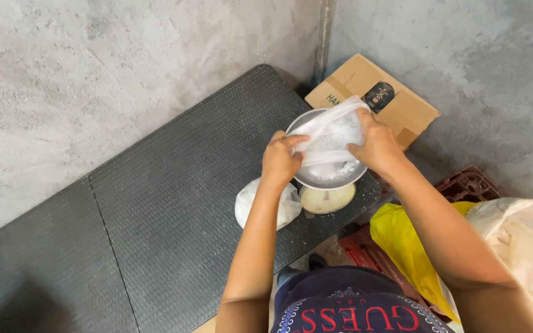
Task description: Weigh portions of white powder into small plastic bags and place them into a shipping box.
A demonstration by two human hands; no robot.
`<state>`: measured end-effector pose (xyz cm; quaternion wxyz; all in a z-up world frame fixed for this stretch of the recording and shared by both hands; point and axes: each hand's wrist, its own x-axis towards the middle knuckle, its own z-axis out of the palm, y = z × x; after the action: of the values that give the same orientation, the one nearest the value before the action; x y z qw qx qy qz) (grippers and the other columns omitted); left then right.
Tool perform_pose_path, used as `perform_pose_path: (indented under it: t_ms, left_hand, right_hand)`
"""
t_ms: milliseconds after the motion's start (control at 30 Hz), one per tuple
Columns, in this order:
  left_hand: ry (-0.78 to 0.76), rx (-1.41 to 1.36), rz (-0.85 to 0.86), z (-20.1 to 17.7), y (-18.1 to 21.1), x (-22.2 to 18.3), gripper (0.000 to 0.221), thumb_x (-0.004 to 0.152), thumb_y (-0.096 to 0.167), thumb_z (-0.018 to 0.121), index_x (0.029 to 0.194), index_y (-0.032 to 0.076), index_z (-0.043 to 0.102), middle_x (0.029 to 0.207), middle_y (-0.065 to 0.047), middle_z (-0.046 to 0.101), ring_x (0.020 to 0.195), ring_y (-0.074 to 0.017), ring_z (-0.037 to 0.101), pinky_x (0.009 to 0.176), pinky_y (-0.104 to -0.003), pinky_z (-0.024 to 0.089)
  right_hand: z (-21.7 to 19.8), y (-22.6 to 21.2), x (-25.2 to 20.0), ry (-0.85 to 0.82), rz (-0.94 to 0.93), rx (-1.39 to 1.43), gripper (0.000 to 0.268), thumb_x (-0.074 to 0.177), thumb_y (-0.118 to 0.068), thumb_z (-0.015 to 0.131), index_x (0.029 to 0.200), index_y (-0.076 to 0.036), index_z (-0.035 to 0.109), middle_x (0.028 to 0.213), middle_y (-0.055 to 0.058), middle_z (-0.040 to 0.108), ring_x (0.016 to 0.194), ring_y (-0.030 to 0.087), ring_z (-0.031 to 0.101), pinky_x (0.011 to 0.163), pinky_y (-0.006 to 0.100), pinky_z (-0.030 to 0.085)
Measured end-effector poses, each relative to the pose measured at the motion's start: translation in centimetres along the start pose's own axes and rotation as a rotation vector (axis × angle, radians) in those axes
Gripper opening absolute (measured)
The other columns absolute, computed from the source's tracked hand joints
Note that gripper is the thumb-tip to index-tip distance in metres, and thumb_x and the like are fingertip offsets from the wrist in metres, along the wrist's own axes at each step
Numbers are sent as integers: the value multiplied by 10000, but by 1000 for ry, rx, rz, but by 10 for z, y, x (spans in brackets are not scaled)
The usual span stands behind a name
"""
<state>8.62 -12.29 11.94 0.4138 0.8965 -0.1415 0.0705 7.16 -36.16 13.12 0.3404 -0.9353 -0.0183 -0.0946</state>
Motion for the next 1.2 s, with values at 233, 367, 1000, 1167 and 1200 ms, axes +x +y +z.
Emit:
perform_pose_path:
  t_ms: [233,367,1000,1167,1200]
  left_hand:
    - [199,334,22,18,17,-11,503,776,-73,655,1251,90,685,1243,-163,570,1065,-372,655,781,-451,587]
    - [131,388,-23,30,12,-19,567,744,-70,655,1291,80,636,1326,-200,525,1091,-383,655,814,-446,580]
    - [112,92,283,-13,59,-82,671,784,195,870,1411,175,634,1585,-301,351,1477,-490,343,1177,-569,324]
    - [23,-26,388,-16,77,-125,645,830,139,821,1439,126,609,1611,-285,352,1487,-487,353,1210,-545,332]
    - [6,-48,410,-15,79,-134,635,845,125,812,1445,115,605,1619,-277,353,1493,-485,355,1218,-543,333]
  right_hand:
    - [-6,-10,-19,-29,-20,-71,860,728,-77,849,1473,-10,426,1179,313,615,1098,479,628,934,486,514]
    - [0,-2,-24,-119,-29,-136,880,724,-83,827,1509,-62,429,1206,293,603,1099,465,627,940,485,512]
    - [3,-55,-113,289,-37,-146,762,702,-175,884,1418,-213,627,1579,254,370,1368,441,412,1052,554,366]
    - [19,-68,-180,340,-32,-102,775,692,-220,889,1408,-167,600,1565,253,352,1386,451,394,1077,564,343]
    - [20,-71,-193,311,-18,-82,779,705,-202,874,1431,-169,592,1579,235,355,1396,436,405,1094,555,350]
